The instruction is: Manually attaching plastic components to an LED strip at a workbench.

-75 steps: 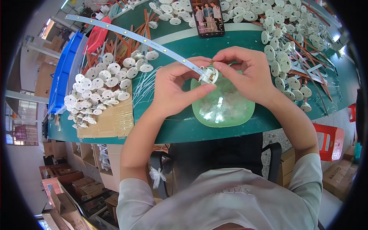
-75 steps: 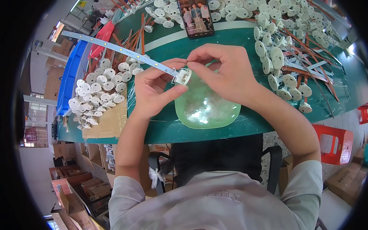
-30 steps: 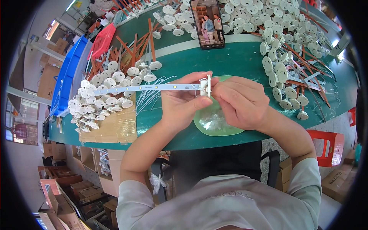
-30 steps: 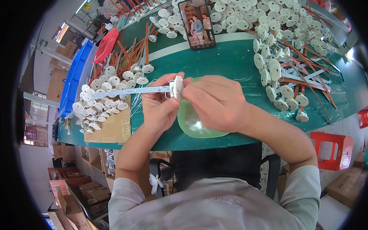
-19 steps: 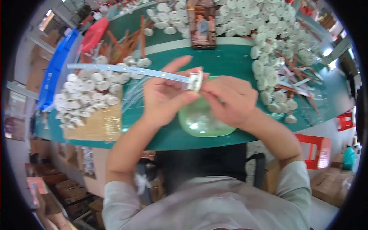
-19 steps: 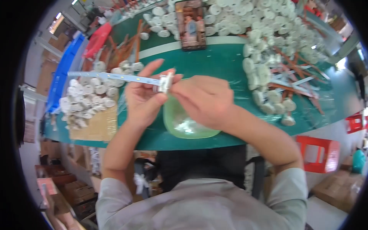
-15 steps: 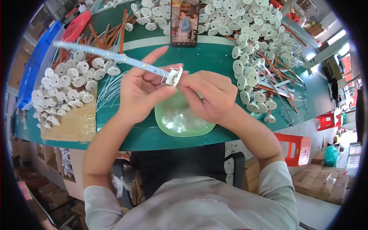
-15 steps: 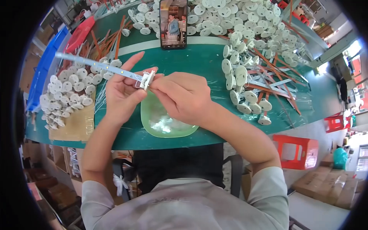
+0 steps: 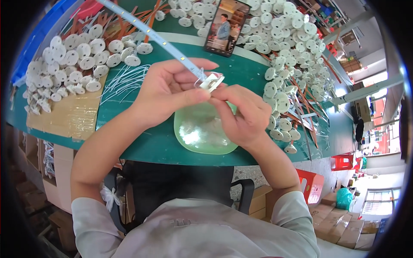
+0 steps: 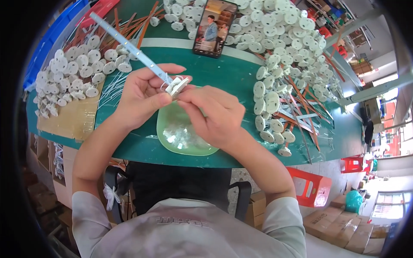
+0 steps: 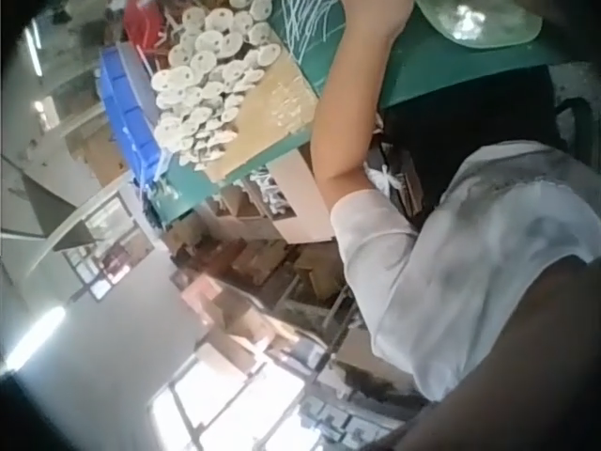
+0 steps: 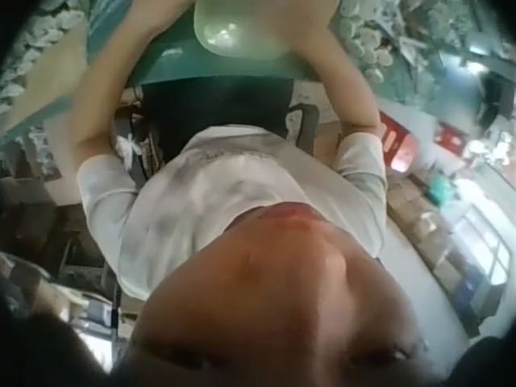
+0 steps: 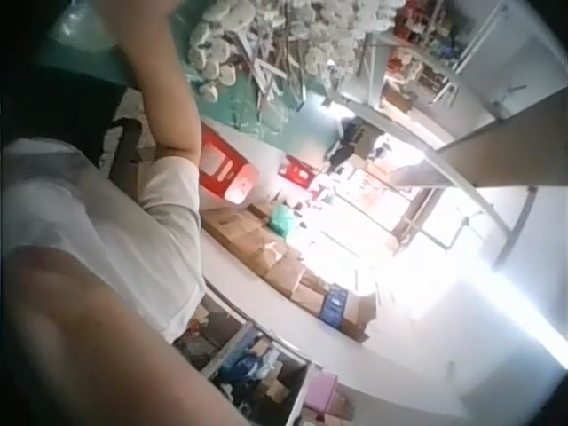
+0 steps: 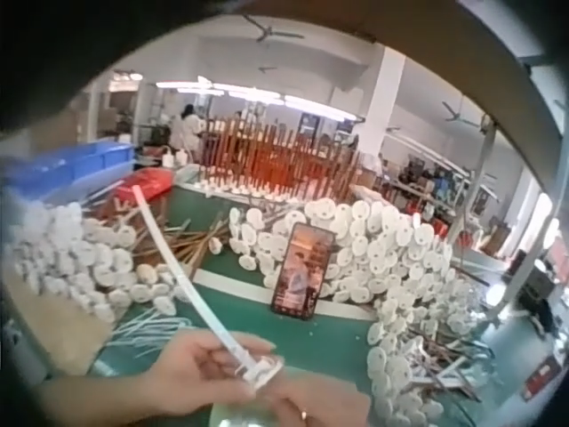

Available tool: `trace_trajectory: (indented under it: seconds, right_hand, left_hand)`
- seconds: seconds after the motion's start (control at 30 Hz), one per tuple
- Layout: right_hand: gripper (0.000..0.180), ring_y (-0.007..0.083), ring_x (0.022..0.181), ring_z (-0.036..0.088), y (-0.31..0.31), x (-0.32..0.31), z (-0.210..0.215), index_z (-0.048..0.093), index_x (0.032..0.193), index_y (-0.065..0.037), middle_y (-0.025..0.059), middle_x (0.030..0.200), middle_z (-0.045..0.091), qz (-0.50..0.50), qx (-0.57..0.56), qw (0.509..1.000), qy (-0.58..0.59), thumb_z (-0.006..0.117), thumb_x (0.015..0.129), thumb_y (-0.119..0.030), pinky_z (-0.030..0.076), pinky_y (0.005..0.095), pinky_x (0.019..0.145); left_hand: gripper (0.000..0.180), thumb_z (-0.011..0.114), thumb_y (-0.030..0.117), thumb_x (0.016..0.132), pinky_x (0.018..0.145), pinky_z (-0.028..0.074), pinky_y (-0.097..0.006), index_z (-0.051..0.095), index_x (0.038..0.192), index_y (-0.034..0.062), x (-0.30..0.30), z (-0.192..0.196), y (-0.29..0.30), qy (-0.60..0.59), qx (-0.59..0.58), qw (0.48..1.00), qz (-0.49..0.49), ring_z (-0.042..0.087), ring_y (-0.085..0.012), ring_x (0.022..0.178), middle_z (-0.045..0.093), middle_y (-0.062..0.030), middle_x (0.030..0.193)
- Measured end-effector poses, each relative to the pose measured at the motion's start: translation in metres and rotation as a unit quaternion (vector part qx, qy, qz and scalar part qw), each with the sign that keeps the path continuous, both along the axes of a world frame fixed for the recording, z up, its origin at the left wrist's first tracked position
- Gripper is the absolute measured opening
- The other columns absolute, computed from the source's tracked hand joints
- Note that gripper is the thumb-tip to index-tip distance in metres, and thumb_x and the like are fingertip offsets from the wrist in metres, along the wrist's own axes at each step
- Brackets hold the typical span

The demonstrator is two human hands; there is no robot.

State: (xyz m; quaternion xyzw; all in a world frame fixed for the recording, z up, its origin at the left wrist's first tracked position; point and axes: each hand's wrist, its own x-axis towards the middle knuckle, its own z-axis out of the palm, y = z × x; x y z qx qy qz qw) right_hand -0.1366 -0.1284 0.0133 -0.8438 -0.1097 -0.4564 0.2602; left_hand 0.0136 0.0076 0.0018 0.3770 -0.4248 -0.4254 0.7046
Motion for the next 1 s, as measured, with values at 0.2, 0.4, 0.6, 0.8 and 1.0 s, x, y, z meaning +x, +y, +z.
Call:
trace_trajectory:
  seconds: [0.2,0.4,0.6,0.8,1.0]
  right_hand:
    - [0.019,0.0214,0.059,0.063,0.005,0.0,-0.004,0.068,0.088,0.0,0.0105,0.078,0.069,-0.045,0.001,0.999,-0.011,0.076,0.073,0.008,0.049,0.0283,0.053]
    - [0.015,0.0183,0.065,0.068,0.004,-0.002,-0.006,0.066,0.094,0.005,0.0123,0.077,0.069,-0.04,-0.007,0.999,-0.006,0.069,0.082,0.012,0.049,0.0255,0.054]
    - [0.014,0.0174,0.075,0.071,0.0,0.001,-0.015,0.065,0.099,0.007,0.0144,0.089,0.071,-0.051,0.042,0.998,0.021,0.067,0.085,0.011,0.055,0.0243,0.062]
    - [0.048,0.0203,0.075,0.069,-0.013,-0.002,-0.019,0.037,0.126,0.002,0.0245,0.104,0.069,0.03,-0.006,0.999,-0.035,0.064,0.088,0.01,0.055,0.0281,0.068]
    - [0.042,0.021,0.07,0.068,-0.013,-0.005,-0.019,0.037,0.121,0.002,0.0248,0.1,0.07,0.05,-0.033,0.998,-0.017,0.063,0.088,0.008,0.055,0.0292,0.066]
  left_hand:
    - [0.054,0.075,0.007,0.087,0.102,0.052,-0.036,0.052,0.135,-0.0039,-0.004,-0.009,-0.004,0.011,-0.008,1.0,-0.009,0.066,-0.0203,0.114,0.066,-0.0175,0.126]
    - [0.049,0.074,0.007,0.089,0.102,0.052,-0.036,0.054,0.133,-0.0017,-0.012,-0.011,-0.009,0.061,-0.026,0.998,-0.012,0.065,-0.0196,0.115,0.067,-0.0153,0.124]
    - [0.046,0.069,0.006,0.093,0.098,0.053,-0.033,0.053,0.135,-0.0018,0.016,0.001,-0.015,-0.09,0.002,0.995,0.035,0.066,-0.0187,0.112,0.068,-0.0126,0.121]
    - [0.042,0.063,0.02,0.096,0.078,0.057,-0.041,0.054,0.132,0.0,0.073,0.012,0.003,-0.473,0.112,0.782,0.389,0.071,-0.031,0.088,0.072,-0.0184,0.101]
    - [0.033,0.064,0.026,0.093,0.081,0.052,-0.042,0.066,0.115,0.0017,0.093,-0.003,0.006,-0.691,0.228,0.515,0.453,0.065,-0.0341,0.092,0.07,-0.0152,0.091]
